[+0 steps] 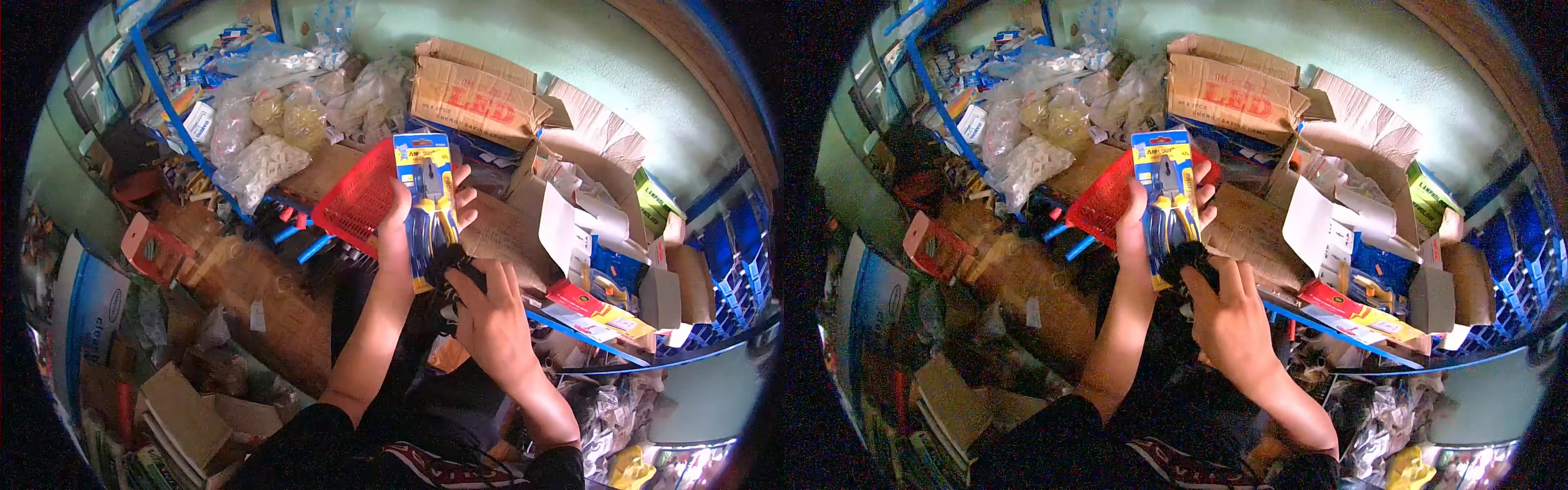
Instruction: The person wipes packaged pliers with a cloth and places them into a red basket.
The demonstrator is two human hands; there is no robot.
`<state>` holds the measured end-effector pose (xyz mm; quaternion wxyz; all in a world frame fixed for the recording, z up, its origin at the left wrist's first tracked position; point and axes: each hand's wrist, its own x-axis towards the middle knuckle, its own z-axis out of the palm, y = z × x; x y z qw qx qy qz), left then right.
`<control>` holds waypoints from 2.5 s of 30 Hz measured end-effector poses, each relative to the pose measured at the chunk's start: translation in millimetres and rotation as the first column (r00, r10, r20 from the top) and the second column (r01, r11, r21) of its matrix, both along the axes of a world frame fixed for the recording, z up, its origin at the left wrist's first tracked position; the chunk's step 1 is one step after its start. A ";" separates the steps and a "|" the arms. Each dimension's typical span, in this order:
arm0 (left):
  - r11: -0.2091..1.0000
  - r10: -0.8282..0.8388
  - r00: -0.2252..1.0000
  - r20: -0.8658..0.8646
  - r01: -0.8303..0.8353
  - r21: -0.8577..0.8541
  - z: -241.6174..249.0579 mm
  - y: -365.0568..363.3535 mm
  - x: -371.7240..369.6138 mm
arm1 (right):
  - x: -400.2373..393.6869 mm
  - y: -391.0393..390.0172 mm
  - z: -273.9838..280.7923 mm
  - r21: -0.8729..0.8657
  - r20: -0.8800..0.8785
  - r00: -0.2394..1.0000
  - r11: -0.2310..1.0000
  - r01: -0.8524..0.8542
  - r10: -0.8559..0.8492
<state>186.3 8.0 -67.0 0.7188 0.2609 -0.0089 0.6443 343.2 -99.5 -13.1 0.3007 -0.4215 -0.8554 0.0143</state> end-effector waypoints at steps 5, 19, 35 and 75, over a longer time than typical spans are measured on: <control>0.997 -0.076 0.981 0.177 0.072 0.031 -8.3 11.2 -3.3 | 15.3 -19.8 -2.3 -0.112 0.068 0.994 0.991 -0.072 0.080; 1.000 -0.011 0.987 0.160 0.013 -0.016 3.6 1.8 -2.6 | 3.8 -4.8 -2.3 -0.029 -0.140 0.988 0.997 0.068 -0.071; 0.999 -0.039 0.905 0.423 0.029 0.029 -6.5 15.3 2.0 | -22.6 -13.7 -33.4 -0.018 -0.380 0.894 0.969 0.247 -0.235; 0.986 0.152 0.982 -0.112 -0.142 0.092 -15.0 -16.4 9.8 | -47.0 -3.6 -4.8 -0.119 -0.435 0.895 0.992 0.052 -0.099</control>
